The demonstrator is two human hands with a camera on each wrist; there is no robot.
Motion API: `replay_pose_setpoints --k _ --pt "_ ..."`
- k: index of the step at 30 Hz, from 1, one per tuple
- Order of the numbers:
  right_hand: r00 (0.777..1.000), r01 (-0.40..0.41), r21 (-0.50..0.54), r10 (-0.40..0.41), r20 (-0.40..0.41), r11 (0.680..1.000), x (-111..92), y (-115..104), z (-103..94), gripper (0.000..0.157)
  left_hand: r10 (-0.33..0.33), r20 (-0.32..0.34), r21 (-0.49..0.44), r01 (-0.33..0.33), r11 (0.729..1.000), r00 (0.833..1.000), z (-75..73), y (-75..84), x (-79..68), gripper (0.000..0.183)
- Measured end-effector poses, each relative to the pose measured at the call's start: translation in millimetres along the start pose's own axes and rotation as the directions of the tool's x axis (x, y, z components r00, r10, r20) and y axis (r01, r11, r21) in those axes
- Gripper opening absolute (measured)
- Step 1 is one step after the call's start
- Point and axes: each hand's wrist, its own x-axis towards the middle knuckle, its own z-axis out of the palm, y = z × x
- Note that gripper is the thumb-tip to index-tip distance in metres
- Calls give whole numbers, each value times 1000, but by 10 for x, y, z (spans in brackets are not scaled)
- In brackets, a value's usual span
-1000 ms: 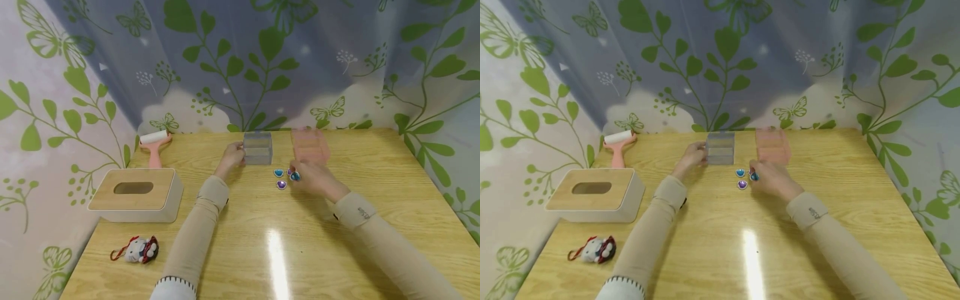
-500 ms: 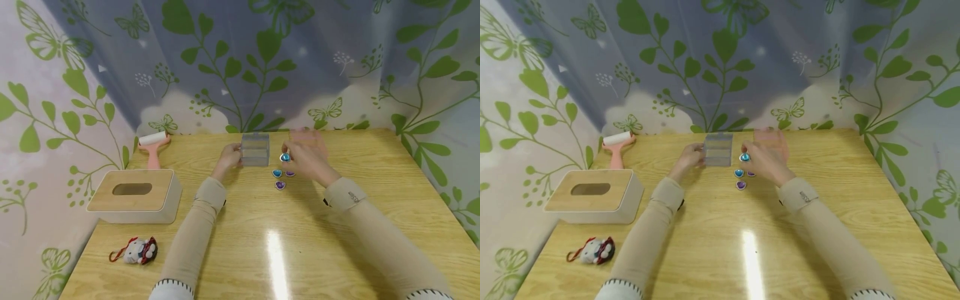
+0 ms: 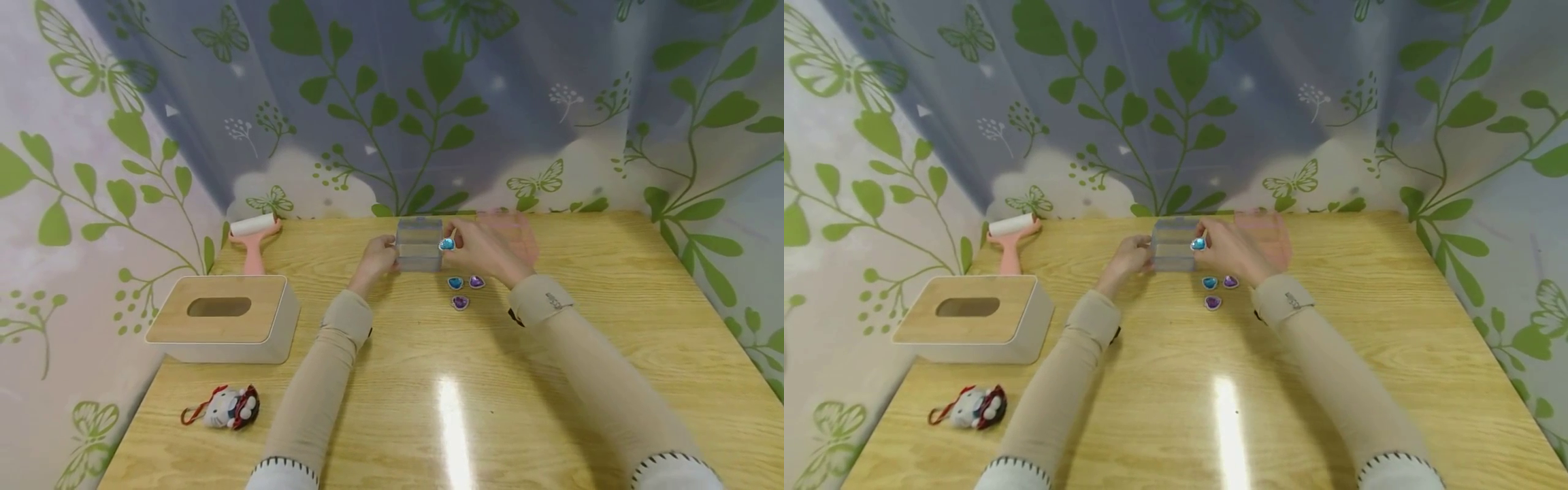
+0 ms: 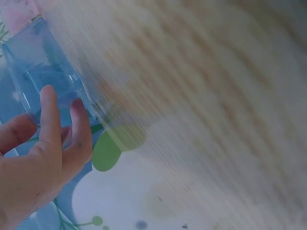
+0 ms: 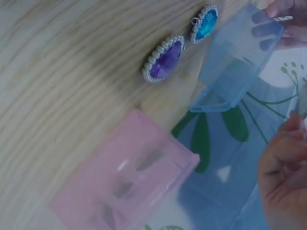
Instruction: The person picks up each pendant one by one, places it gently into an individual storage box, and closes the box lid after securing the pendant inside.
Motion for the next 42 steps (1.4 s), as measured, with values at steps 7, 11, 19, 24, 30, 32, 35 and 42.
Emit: replay_pose_setpoints --k 7,11,19,24,30,32,35,42 --pt "998 -56 60 56 0 997 147 48 78 25 -7 10 21 7 1000 1000 -1 15 -10 55" --pt "999 -48 77 49 -16 996 210 42 111 25 -11 18 9 10 1000 1000 -3 19 -12 56" --pt "999 -17 18 16 33 1000 316 -2 216 28 -2 13 3 2 1000 1000 -3 -3 -18 57" --pt "999 -25 -5 26 39 1000 387 -35 267 31 -5 19 0 5 1000 1000 -2 -13 -35 57" --pt "999 -17 -73 20 50 997 518 -42 318 33 -8 22 10 8 1000 1000 -7 -22 -37 58" --pt "999 0 -103 5 52 995 555 -26 350 33 -7 27 17 6 1000 1000 -5 -24 -42 58" --pt "998 25 -144 -17 53 989 592 -13 396 33 3 34 29 -4 1000 999 5 -42 -40 57" --pt "999 16 -181 -8 45 983 666 -30 426 33 6 39 16 -7 1000 999 19 -16 -28 55"
